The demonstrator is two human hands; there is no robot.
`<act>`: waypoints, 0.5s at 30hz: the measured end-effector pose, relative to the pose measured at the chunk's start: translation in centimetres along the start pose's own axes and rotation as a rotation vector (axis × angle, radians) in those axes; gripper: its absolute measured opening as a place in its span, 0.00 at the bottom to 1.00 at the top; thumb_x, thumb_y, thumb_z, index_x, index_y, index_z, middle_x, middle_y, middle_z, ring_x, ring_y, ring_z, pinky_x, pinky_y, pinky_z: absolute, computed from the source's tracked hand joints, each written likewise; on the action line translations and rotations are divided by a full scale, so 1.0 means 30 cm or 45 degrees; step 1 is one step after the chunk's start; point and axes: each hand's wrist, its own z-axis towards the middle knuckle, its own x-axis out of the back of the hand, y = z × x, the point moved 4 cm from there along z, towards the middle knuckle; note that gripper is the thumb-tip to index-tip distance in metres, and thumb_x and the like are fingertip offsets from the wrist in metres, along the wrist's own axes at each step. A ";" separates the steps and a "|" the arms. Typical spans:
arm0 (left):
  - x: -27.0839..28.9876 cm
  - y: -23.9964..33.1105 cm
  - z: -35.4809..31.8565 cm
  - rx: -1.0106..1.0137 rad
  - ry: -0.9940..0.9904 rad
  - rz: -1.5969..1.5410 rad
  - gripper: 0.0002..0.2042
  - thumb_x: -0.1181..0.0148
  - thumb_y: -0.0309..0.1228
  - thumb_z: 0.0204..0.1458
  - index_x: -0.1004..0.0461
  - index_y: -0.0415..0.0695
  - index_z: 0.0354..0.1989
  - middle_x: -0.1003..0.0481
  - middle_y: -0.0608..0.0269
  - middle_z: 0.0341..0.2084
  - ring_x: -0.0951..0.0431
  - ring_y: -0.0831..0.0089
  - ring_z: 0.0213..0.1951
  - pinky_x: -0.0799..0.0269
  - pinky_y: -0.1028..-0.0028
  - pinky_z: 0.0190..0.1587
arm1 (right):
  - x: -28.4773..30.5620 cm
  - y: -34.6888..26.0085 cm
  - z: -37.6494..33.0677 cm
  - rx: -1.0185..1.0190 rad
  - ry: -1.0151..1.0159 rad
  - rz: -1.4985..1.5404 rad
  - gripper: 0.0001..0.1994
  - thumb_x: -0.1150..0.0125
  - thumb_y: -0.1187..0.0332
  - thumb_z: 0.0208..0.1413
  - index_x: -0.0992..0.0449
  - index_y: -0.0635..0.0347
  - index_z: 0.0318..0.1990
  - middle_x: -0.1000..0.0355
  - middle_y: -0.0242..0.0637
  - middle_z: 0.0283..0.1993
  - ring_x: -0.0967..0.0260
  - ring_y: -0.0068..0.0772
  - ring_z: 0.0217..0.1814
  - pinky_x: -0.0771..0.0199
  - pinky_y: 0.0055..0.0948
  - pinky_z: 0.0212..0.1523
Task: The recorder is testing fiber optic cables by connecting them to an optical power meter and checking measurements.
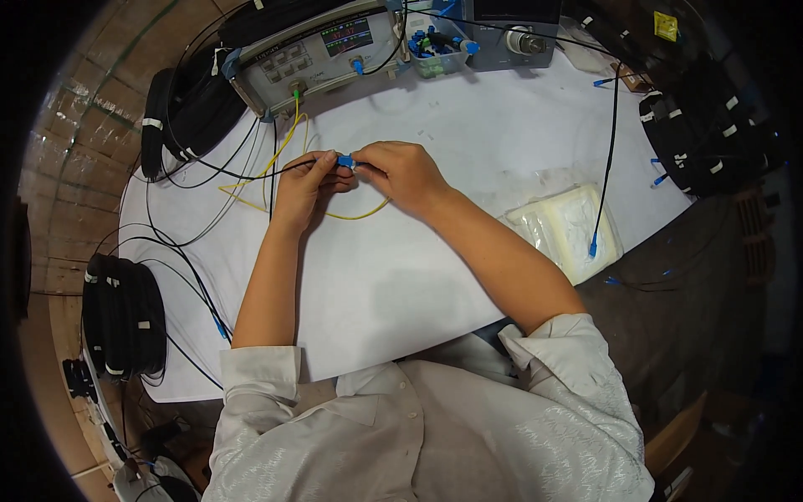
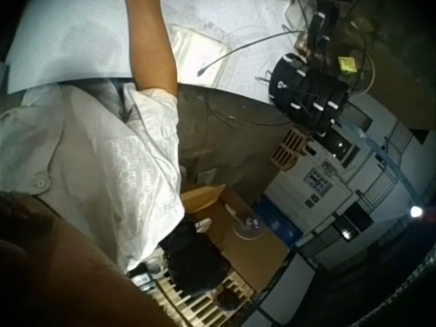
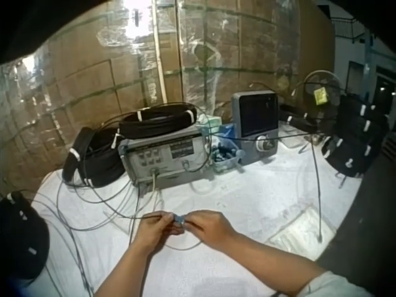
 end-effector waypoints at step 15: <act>0.002 -0.011 -0.001 -0.071 0.099 -0.044 0.14 0.39 0.35 0.57 0.27 0.34 0.39 0.22 0.56 0.29 0.20 0.71 0.29 0.21 0.74 0.34 | -0.039 0.037 -0.005 -0.462 -0.085 0.375 0.11 0.34 0.70 0.51 0.24 0.64 0.41 0.22 0.42 0.37 0.22 0.36 0.37 0.24 0.30 0.40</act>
